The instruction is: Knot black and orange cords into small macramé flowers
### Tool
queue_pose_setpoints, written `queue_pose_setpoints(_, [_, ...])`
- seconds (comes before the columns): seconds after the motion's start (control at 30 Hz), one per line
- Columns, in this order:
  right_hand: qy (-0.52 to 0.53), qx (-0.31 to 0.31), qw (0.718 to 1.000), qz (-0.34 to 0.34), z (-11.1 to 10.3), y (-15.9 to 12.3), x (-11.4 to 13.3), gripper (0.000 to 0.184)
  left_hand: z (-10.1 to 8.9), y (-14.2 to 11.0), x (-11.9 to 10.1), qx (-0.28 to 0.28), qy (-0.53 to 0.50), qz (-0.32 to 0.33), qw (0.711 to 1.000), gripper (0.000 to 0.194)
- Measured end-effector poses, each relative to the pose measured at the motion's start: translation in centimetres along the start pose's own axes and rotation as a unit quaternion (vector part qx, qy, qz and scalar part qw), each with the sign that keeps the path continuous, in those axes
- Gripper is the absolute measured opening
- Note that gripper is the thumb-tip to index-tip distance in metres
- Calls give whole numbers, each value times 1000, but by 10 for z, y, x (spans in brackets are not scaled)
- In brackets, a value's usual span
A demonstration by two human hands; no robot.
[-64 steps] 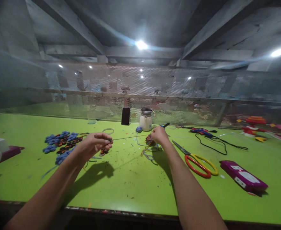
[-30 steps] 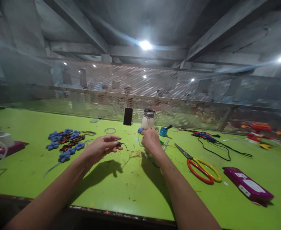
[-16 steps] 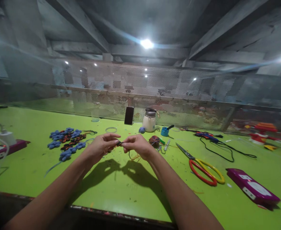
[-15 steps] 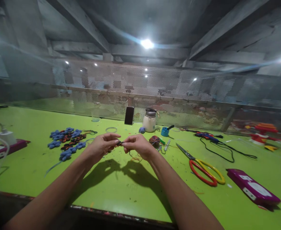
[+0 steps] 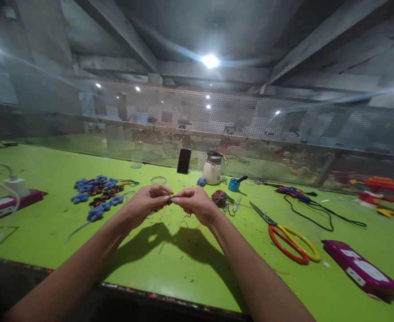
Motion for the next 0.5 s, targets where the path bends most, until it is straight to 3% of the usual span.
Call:
queue_pose_setpoints(0.23, [60, 40, 997, -37, 1, -2, 6, 18, 6, -5, -6, 59, -220, -21, 973, 19])
queue_pose_setpoints(0.33, [32, 28, 998, -46, 1, -5, 10, 18, 2, -5, -9, 46, -224, -11, 974, 19])
queue_pose_setpoints(0.5, [-26, 32, 995, -89, 5, -7, 22, 23, 0, -4, -10, 35, -136, 21, 990, 19])
Point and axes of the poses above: each hand's wrist, its own y-axis towards the middle knuckle, its own z-axis out of the palm, x = y × z, the point moved 6 cm from there along y, towards the middle knuckle
